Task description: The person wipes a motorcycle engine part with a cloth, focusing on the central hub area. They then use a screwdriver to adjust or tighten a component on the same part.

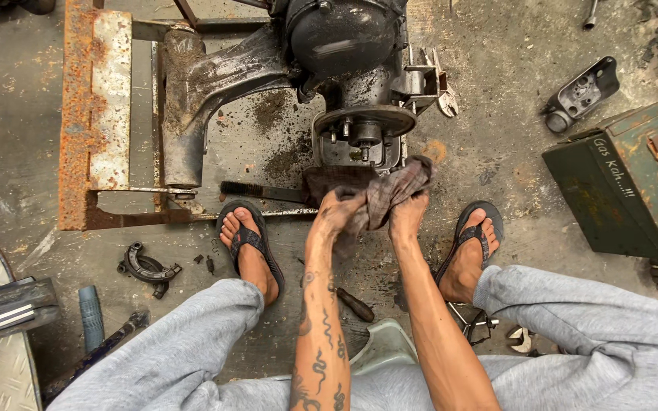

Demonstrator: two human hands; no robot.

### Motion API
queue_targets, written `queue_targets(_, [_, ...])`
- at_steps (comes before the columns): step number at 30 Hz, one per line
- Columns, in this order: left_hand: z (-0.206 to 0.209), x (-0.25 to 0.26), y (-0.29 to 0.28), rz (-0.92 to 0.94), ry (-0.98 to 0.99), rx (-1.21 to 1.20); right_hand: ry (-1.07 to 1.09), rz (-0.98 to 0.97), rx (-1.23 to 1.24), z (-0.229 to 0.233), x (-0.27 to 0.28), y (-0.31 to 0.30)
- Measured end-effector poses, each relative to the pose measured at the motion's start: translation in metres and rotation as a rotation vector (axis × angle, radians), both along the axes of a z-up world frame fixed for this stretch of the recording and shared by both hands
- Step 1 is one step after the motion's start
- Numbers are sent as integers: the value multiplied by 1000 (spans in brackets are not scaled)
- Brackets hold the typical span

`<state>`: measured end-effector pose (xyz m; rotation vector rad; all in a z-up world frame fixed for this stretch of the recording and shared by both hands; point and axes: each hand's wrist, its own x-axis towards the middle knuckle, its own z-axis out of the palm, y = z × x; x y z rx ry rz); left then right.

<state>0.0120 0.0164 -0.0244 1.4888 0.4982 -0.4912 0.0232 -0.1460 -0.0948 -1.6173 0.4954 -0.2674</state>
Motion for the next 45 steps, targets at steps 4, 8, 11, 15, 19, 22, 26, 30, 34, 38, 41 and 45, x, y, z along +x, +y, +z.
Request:
queue_targets(4, [-28,0,0,-114,3,-61,46,-27,64,-7,9,-15])
queue_targets(8, [16,1,-12,-36,91,-41,184,-99,228,-14,4,-24])
queue_targets(11, [33,-5,-15,-161,249,81,265,-148,335,-14,8,-32])
queue_targets(15, [69,-4,-10,-264,284,133,265,-126,269,122,9,14])
queue_targets(19, [54,6,-15,-100,269,88,133,19,11,154,24,24])
queue_targets(22, [42,-3,-7,72,308,118,-100,237,-374,158,44,35])
queue_targets(26, [50,-9,-19,321,175,10,131,442,-572,191,55,61])
queue_targets(30, [29,-1,-19,311,71,31,74,487,-695,140,80,41])
queue_targets(34, [19,-7,-8,332,76,21,-97,540,-777,100,80,23])
queue_targets(38, [11,1,-7,394,96,13,-279,331,-580,100,60,43])
queue_targets(41, [-12,0,-7,387,109,17,-282,225,-360,127,37,74])
queue_targets(45, [-24,-9,8,356,167,71,-126,114,-170,112,34,80])
